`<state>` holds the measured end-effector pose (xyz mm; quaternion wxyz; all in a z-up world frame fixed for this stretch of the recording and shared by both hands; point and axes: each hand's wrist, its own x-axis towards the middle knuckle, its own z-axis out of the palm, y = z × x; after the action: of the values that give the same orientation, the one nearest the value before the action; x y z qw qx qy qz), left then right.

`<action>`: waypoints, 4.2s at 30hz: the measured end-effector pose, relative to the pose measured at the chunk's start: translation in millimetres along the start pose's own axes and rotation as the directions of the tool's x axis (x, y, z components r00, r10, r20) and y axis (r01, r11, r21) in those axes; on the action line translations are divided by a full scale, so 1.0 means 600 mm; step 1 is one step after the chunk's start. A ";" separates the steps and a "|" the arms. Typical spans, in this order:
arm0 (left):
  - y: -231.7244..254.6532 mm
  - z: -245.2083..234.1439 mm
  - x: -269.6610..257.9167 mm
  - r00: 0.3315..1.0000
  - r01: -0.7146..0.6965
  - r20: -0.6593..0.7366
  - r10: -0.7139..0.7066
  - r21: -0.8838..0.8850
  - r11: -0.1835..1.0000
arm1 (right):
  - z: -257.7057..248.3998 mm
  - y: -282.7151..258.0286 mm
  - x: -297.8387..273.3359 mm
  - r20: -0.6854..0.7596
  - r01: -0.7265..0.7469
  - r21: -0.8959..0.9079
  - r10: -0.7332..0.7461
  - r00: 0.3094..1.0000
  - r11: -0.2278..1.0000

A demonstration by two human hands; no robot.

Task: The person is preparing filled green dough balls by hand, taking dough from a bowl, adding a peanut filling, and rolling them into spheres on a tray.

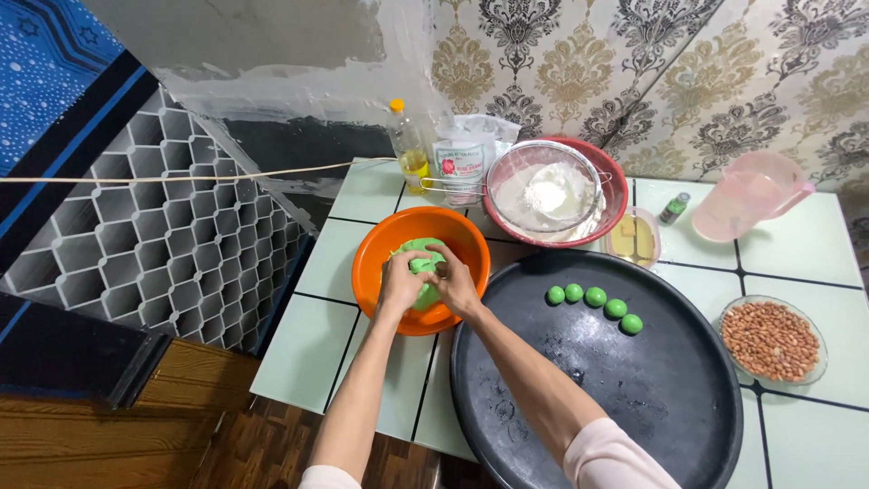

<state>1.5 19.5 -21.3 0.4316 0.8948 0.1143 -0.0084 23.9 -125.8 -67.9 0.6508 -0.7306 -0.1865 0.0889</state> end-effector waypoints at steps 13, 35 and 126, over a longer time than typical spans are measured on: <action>0.003 0.001 -0.028 0.965 -0.114 0.260 -0.022 0.498 0.860 | -0.011 0.016 -0.015 0.070 -0.026 -0.083 0.032 0.997 0.996; 0.074 -0.056 -0.130 0.980 0.147 0.195 0.041 -0.845 0.515 | -0.036 0.051 0.017 0.140 0.045 -0.179 -0.020 0.990 0.983; 0.240 0.257 -0.458 0.736 -0.608 0.324 0.594 -0.070 0.791 | -0.287 -0.110 -0.343 -0.641 0.079 0.615 0.440 0.629 0.784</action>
<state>-222.5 -240.6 24.3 0.4057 0.8777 -0.2543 -0.0201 -110.6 -358.2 -2.8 0.8467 -0.4738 0.2193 -0.1024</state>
